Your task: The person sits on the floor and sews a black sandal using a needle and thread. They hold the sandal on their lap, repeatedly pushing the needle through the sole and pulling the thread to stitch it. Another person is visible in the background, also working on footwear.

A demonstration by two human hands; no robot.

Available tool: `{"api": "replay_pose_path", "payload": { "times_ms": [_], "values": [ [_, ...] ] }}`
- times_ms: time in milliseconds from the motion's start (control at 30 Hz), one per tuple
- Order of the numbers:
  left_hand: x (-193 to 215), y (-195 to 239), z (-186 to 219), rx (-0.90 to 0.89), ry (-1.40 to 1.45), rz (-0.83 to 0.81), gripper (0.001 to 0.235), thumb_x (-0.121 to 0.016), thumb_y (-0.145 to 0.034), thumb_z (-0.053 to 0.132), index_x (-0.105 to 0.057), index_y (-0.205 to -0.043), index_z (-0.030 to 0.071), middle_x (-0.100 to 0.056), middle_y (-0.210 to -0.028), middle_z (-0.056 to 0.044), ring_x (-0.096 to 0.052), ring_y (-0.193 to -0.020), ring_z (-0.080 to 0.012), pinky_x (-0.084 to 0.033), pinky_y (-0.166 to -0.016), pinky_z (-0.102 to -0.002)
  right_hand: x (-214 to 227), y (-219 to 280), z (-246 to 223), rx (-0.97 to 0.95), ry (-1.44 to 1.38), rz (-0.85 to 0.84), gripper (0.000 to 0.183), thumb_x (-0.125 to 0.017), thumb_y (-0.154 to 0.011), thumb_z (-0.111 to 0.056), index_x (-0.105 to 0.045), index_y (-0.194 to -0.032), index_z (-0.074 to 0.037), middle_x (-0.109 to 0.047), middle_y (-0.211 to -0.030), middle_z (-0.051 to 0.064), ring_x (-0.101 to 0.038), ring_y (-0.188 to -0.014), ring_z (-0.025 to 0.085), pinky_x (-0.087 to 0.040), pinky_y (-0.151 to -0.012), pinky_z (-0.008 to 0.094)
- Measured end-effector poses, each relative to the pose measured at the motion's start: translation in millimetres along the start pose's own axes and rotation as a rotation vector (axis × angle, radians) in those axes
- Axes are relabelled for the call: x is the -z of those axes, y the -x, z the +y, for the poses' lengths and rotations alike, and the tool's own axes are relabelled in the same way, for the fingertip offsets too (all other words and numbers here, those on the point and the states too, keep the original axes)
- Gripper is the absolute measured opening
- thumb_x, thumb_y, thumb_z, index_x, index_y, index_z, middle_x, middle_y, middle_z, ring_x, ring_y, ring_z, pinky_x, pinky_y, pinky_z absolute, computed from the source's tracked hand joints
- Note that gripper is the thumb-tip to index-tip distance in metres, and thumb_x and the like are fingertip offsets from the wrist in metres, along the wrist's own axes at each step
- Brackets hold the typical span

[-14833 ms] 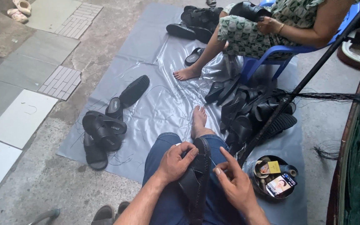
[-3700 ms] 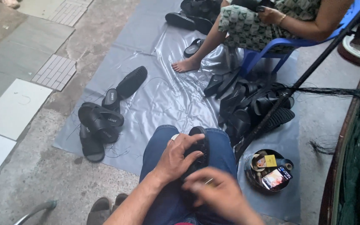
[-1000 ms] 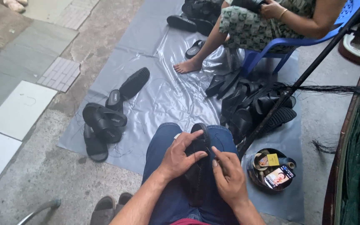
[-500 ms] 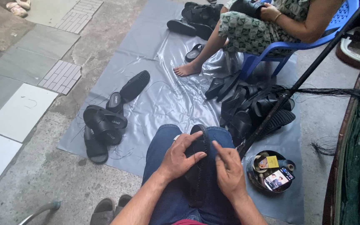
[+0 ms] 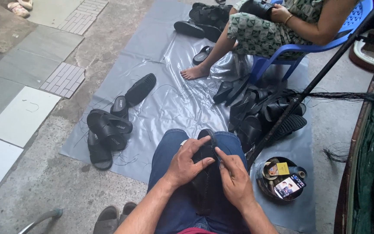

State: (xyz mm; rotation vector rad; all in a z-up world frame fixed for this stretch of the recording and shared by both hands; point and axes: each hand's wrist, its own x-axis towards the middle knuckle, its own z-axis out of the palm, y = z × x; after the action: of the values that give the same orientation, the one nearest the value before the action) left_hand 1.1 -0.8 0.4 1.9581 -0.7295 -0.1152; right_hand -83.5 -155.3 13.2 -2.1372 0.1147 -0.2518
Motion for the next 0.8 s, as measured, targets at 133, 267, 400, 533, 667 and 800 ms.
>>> {"api": "replay_pose_path", "payload": {
  "times_ms": [133, 267, 400, 533, 667, 800],
  "values": [
    [-3, 0, -4, -0.064, 0.008, 0.043, 0.055, -0.065, -0.080, 0.033, -0.044, -0.129, 0.022, -0.056, -0.099, -0.006, -0.056, -0.090, -0.0210, -0.047, -0.078, -0.036, -3, 2, 8, -0.016, -0.019, 0.021, 0.041, -0.044, -0.088, -0.010, -0.053, -0.126, -0.022, -0.053, -0.085, 0.004, -0.053, -0.082, 0.014, -0.042, -0.081, 0.024],
    [-2, 1, -2, -0.022, 0.003, 0.033, 0.056, -0.067, -0.079, 0.033, -0.044, -0.129, 0.025, -0.055, -0.099, -0.005, -0.056, -0.090, -0.0205, -0.049, -0.077, -0.036, -2, 4, 15, -0.154, -0.149, 0.144, 0.041, -0.043, -0.088, -0.011, -0.053, -0.127, -0.021, -0.047, -0.082, 0.002, -0.048, -0.062, 0.009, -0.045, -0.063, 0.022],
    [2, 0, 1, 0.041, 0.024, 0.013, 0.055, -0.067, -0.079, 0.033, -0.045, -0.129, 0.026, -0.054, -0.098, -0.004, -0.055, -0.090, -0.0201, -0.047, -0.079, -0.036, 19, -14, 61, -0.572, -0.366, 0.313, 0.042, -0.044, -0.089, -0.016, -0.051, -0.129, -0.027, -0.050, -0.079, -0.001, -0.045, -0.057, 0.007, -0.038, -0.042, 0.019],
    [4, 0, 0, 0.025, 0.034, 0.006, 0.055, -0.065, -0.079, 0.035, -0.044, -0.129, 0.025, -0.055, -0.098, -0.004, -0.055, -0.090, -0.0191, -0.048, -0.077, -0.036, 144, 2, 315, 0.269, 0.177, 0.379, 0.029, -0.039, -0.094, -0.032, -0.054, -0.114, -0.017, -0.061, -0.092, -0.001, -0.060, -0.074, 0.012, -0.049, -0.068, 0.024],
    [2, 0, 1, 0.041, 0.040, 0.018, 0.055, -0.065, -0.078, 0.037, -0.045, -0.128, 0.024, -0.055, -0.097, -0.002, -0.056, -0.090, -0.0177, -0.048, -0.079, -0.036, 170, -3, 92, -0.268, -0.408, 1.256, 0.008, -0.044, -0.087, -0.020, -0.046, -0.092, -0.015, -0.051, -0.088, 0.000, -0.052, -0.059, 0.008, -0.037, -0.040, 0.020],
    [-1, -6, -3, -0.006, 0.141, 0.107, 0.035, -0.062, -0.082, 0.026, -0.059, -0.115, 0.014, -0.063, -0.103, -0.002, -0.059, -0.094, -0.0167, -0.046, -0.083, -0.031, 147, 7, 91, -0.202, -0.331, 1.146, 0.042, -0.041, -0.107, -0.026, -0.029, -0.144, -0.012, -0.051, -0.100, 0.000, -0.044, -0.051, 0.001, -0.036, -0.038, 0.016]
  ]
}}
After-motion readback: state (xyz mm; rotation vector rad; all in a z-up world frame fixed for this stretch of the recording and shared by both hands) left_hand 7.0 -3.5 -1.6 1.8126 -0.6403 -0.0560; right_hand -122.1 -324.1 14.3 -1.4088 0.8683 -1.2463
